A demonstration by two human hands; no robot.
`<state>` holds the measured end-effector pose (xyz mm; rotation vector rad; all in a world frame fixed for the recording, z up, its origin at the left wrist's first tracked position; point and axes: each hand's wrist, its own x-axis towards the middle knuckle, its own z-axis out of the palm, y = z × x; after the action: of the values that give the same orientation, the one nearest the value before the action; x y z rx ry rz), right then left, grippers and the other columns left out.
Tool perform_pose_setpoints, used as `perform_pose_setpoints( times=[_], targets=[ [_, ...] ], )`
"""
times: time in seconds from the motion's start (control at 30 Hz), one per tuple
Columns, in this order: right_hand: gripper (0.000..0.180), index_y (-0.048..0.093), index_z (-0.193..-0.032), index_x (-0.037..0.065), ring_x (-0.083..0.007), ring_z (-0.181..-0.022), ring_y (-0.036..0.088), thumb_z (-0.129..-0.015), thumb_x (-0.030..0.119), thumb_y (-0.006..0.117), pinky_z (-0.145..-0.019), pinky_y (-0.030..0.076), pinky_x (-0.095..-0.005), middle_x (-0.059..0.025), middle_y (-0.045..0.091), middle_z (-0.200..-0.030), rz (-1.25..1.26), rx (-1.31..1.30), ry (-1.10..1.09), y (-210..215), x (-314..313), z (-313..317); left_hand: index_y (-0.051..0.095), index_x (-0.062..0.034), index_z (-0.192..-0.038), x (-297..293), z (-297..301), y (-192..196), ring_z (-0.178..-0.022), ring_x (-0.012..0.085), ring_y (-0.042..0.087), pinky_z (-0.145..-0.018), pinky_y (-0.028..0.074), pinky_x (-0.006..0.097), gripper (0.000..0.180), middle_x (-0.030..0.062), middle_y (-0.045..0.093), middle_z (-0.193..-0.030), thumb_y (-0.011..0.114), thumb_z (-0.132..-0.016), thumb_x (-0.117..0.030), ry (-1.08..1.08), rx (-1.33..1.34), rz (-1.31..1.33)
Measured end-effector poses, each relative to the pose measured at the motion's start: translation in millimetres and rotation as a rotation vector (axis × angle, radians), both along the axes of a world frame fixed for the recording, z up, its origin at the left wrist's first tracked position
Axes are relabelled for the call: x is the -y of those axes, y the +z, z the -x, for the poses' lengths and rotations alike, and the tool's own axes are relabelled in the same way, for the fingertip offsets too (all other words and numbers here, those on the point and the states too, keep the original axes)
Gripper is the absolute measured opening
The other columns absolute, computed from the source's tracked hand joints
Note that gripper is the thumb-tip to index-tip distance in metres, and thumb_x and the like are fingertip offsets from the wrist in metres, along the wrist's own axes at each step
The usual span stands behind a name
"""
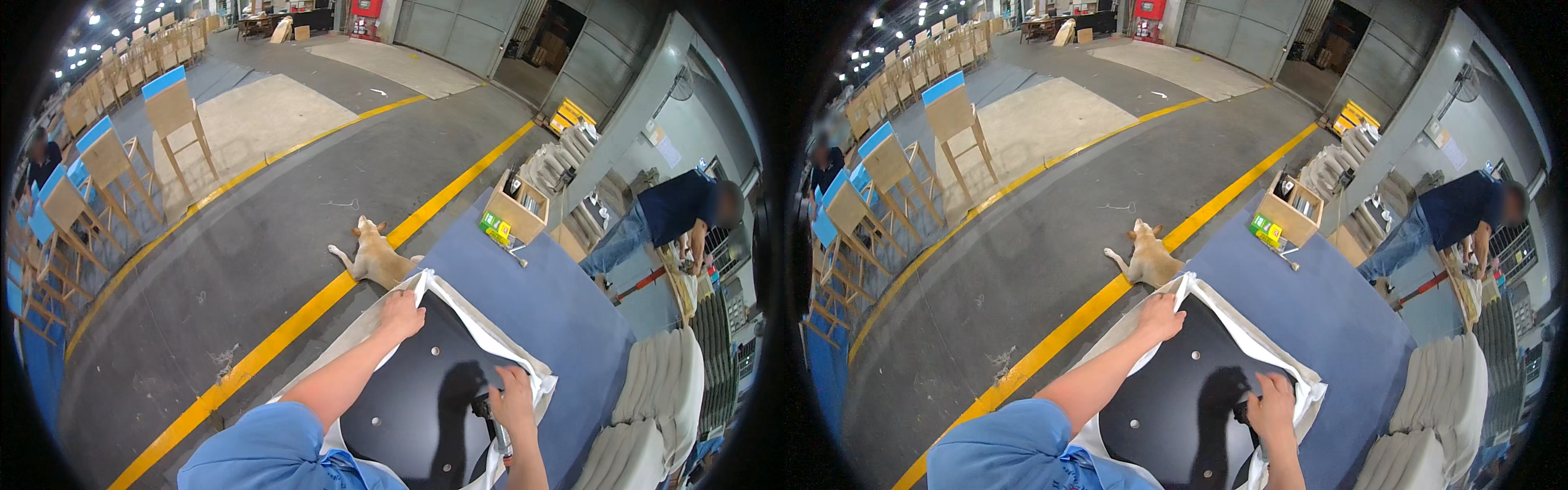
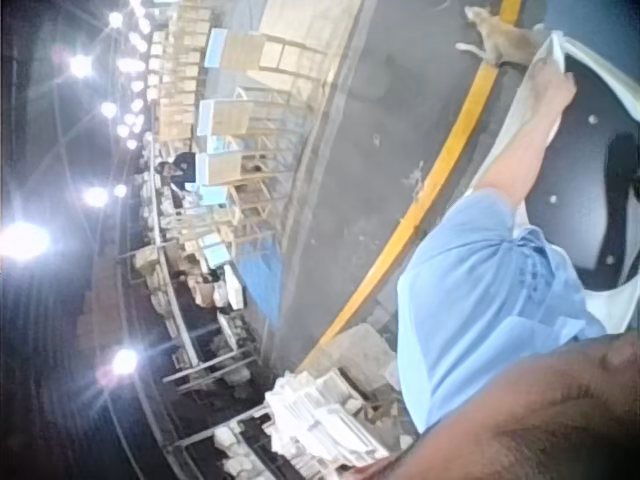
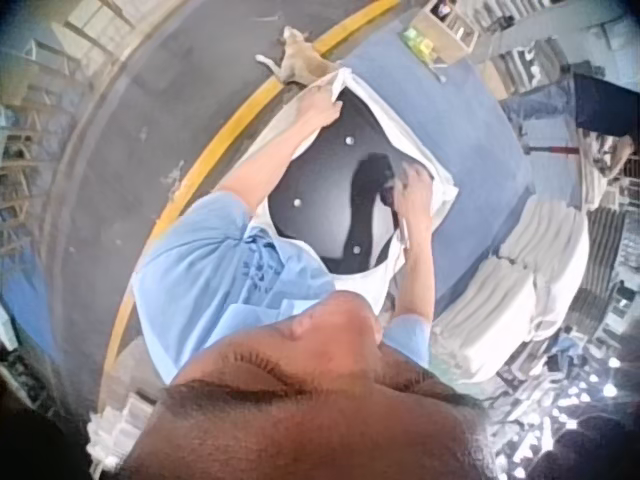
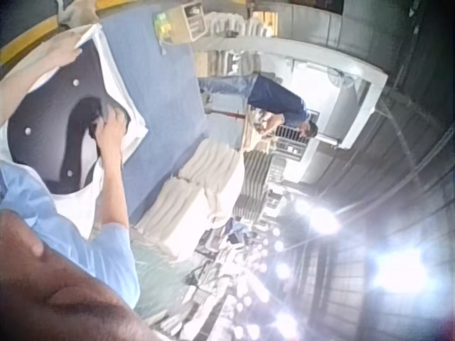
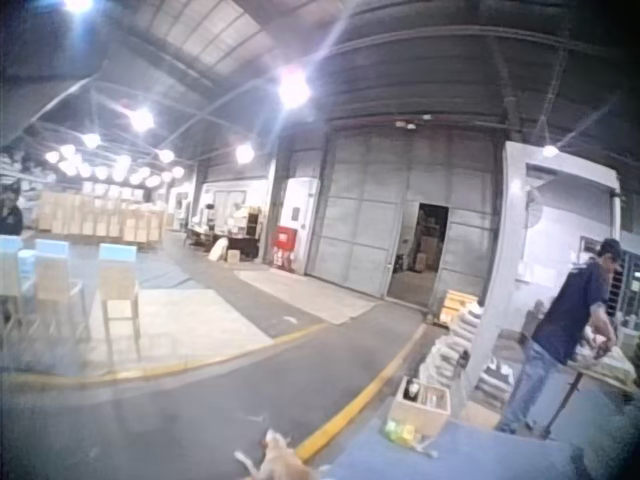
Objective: The person covers a cushion with white fabric, smooths it, and secures it to the cushion base using a staple gun. The person repeats this process for multiple cushions, stacking the finished ones on the table.
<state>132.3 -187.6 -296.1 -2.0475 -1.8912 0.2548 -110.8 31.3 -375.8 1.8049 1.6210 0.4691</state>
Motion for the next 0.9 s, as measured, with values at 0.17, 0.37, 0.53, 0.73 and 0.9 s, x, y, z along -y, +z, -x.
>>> perform_pose_setpoints(
  times=[0.17, 0.37, 0.53, 0.73, 0.9],
  targets=[
    [0.038, 0.068, -0.129, 0.002, -0.039, -0.116, 0.066, -0.092, 0.014, 0.071, -0.1, 0.053, -0.0453, -0.0206, 0.07, -0.121, -0.031, -0.281, 0.106, -26, -145, 68, 0.075, 0.0008, -0.111, -37, -9, -13, -0.121, 0.043, 0.063, -0.105, 0.051, 0.05, 0.026, 0.0267, 0.068, -0.124, 0.061, -0.093, -0.012, 0.09, 0.08, -0.025],
    [0.031, 0.072, -0.121, 0.004, -0.0416, -0.113, 0.066, -0.092, 0.016, 0.069, -0.097, 0.052, -0.0494, -0.0205, 0.071, -0.115, -0.039, -0.038, 0.047, -94, -234, 80, 0.076, 0.0, -0.1, -35, -24, -36, -0.104, 0.0434, 0.066, -0.093, 0.052, 0.052, 0.018, 0.0238, 0.07, -0.103, 0.066, -0.094, -0.014, 0.197, 0.311, -0.303],
    [0.02, 0.075, -0.107, 0.003, -0.041, -0.1, 0.069, -0.093, 0.016, 0.069, -0.088, 0.054, -0.0478, -0.0195, 0.072, -0.103, -0.101, -0.123, -0.013, -106, -260, 82, 0.075, -0.0022, -0.101, -41, -17, -47, -0.099, 0.0433, 0.066, -0.087, 0.052, 0.052, 0.016, 0.0231, 0.069, -0.098, 0.068, -0.093, -0.014, 0.254, 0.443, -0.345],
    [0.013, 0.073, -0.105, 0.005, -0.0378, -0.097, 0.066, -0.095, 0.011, 0.068, -0.089, 0.052, -0.0462, -0.0153, 0.072, -0.1, -0.316, -0.287, -0.001, -110, -237, 88, 0.074, -0.0024, -0.104, -35, -17, -44, -0.096, 0.0429, 0.068, -0.084, 0.053, 0.048, 0.016, 0.0202, 0.072, -0.099, 0.066, -0.094, -0.012, 0.316, 0.624, -0.4],
    [0.015, 0.073, -0.103, 0.006, -0.0355, -0.105, 0.064, -0.089, 0.003, 0.07, -0.09, 0.052, -0.0435, -0.012, 0.071, -0.111, -0.495, -0.21, 0.081, -120, -203, 104, 0.077, -0.0036, -0.107, -30, -17, -41, -0.095, 0.0358, 0.073, -0.084, 0.056, 0.043, 0.017, 0.0179, 0.076, -0.102, 0.07, -0.092, -0.008, 0.309, 0.725, -0.389]
  ],
)
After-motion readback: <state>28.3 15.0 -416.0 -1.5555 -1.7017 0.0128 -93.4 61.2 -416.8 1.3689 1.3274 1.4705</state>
